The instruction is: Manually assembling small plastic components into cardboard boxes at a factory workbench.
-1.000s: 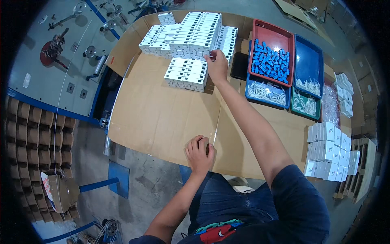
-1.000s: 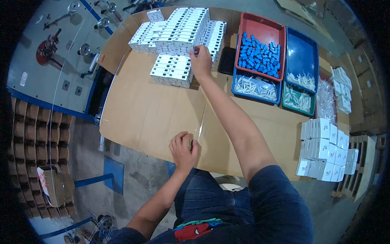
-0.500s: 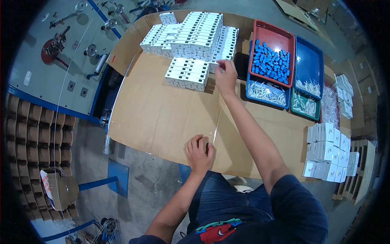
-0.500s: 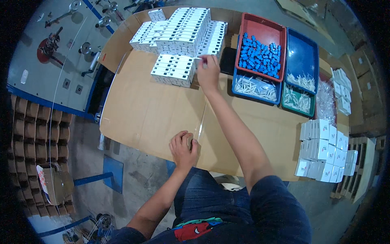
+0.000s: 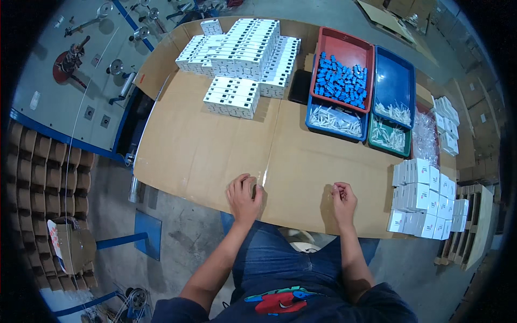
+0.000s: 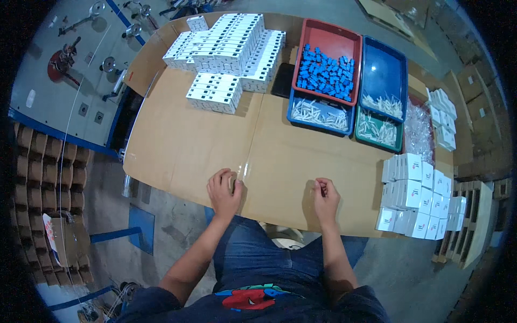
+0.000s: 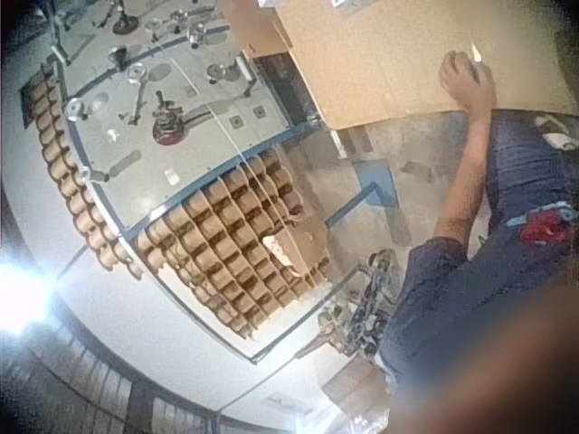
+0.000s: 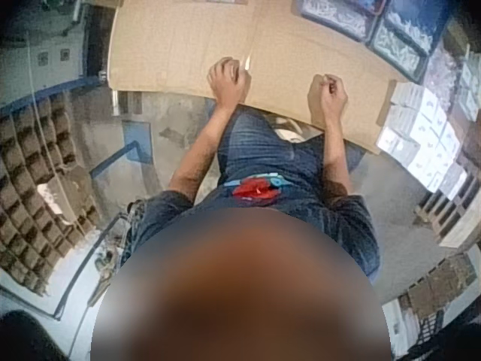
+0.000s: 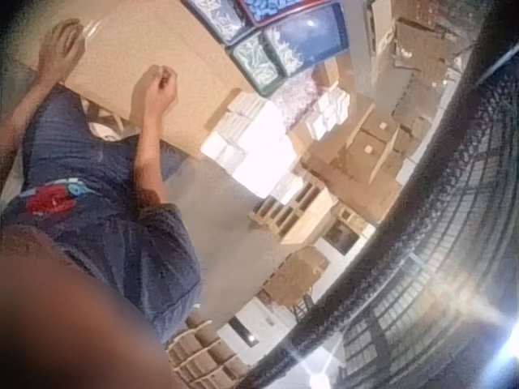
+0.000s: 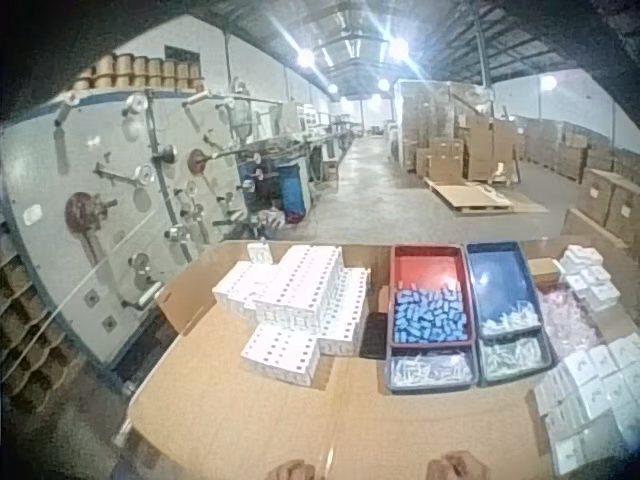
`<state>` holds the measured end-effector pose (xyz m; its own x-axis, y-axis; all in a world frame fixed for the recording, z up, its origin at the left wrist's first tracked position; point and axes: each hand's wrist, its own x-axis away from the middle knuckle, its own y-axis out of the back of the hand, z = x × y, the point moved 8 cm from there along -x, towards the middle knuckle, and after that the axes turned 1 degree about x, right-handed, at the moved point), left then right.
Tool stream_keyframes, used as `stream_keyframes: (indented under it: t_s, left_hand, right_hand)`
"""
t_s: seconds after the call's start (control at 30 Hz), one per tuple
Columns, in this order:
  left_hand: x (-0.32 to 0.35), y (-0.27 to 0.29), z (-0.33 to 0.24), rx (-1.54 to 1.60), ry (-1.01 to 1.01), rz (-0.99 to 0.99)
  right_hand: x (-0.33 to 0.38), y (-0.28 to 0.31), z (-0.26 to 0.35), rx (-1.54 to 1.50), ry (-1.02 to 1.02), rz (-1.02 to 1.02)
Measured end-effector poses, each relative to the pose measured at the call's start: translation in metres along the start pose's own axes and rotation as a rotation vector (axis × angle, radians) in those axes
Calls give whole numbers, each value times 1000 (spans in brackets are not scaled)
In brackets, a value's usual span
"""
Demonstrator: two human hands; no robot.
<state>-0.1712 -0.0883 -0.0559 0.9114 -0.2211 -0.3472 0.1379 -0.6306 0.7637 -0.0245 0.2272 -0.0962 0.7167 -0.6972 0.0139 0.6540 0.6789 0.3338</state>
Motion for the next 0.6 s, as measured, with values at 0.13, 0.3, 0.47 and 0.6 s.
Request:
stream_keyframes:
  t_s: [0.13, 0.3, 0.47, 0.6]
  left_hand:
    - [4, -3, 1, 56, -49, 0]
    - [10, 6, 9, 231, -23, -133]
    - [13, 2, 18, 393, -29, -143]
    - [11, -3, -3, 336, -33, -58]
  right_hand:
    - [6, 23, 5, 15, 26, -7]
    - [-7, 41, 17, 77, 80, 12]
    - [0, 71, 28, 122, 82, 32]
    - [16, 112, 20, 192, 209, -60]
